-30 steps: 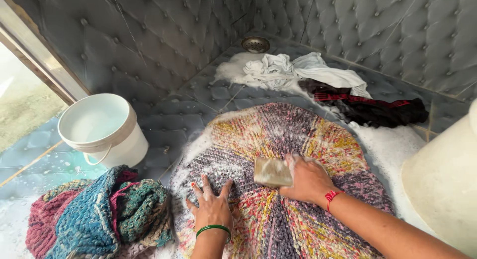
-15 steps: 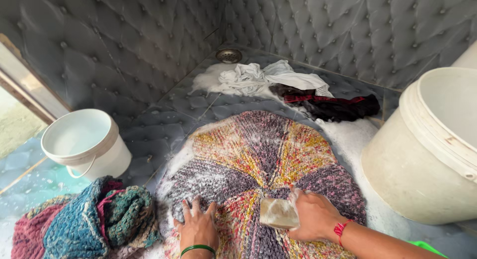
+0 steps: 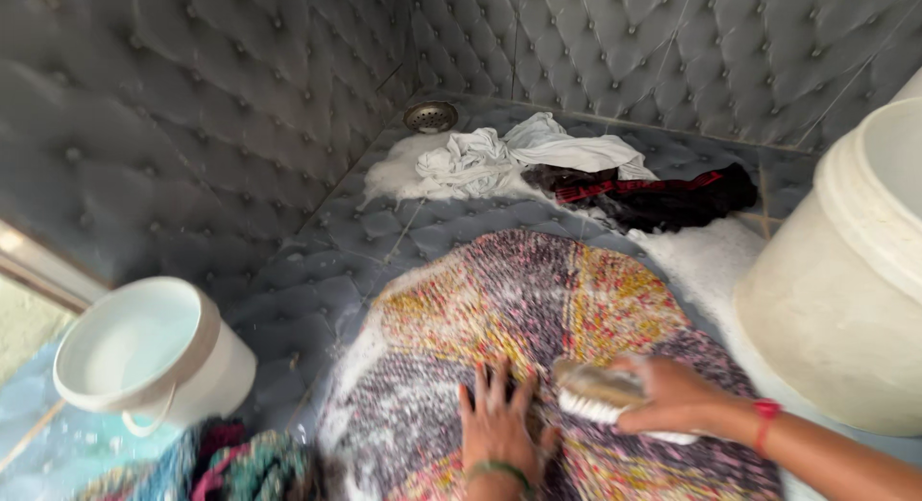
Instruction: The person scrubs a circular multicolored rug on a tiled floor using soapy water and a small brush.
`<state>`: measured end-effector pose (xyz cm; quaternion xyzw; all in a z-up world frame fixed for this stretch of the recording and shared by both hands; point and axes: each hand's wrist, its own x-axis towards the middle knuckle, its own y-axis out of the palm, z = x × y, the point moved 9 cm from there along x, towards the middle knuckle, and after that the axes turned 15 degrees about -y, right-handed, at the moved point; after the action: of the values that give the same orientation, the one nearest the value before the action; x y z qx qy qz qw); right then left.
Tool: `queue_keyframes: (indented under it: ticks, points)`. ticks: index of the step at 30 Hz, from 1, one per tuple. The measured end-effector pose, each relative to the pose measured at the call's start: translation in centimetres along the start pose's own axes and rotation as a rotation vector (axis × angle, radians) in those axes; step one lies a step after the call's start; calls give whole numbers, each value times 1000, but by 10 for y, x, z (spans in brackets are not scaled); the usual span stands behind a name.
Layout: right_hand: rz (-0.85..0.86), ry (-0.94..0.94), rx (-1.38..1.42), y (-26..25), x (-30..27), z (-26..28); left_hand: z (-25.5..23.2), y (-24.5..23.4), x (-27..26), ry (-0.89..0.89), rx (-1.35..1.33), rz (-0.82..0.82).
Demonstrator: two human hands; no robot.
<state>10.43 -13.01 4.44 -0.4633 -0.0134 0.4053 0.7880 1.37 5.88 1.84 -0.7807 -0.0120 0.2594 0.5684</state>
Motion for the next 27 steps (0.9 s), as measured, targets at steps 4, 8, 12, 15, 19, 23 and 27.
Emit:
queue_keyframes:
  ticks: [4, 8, 12, 15, 19, 23, 27]
  points:
    - [-69, 122, 37, 4, 13, -40, 11, 45, 34, 133, -173, -233]
    - [-110, -78, -255, 14, 34, -24, 14, 70, 48, 257, -179, -607]
    - [3, 12, -274, 25, 33, -33, 17, 75, 47, 272, -189, -502]
    - [-71, -148, -277, 21, 32, -24, 19, 72, 47, 116, -179, -83]
    - [23, -76, -237, 9, 20, -26, 9, 54, 41, -26, 5, 160]
    - [-43, -76, -245, -41, -14, 3, 7, 59, 51, -200, 85, 344]
    - [-65, -39, -271, -106, -49, 39, 6, 65, 57, -257, 25, 338]
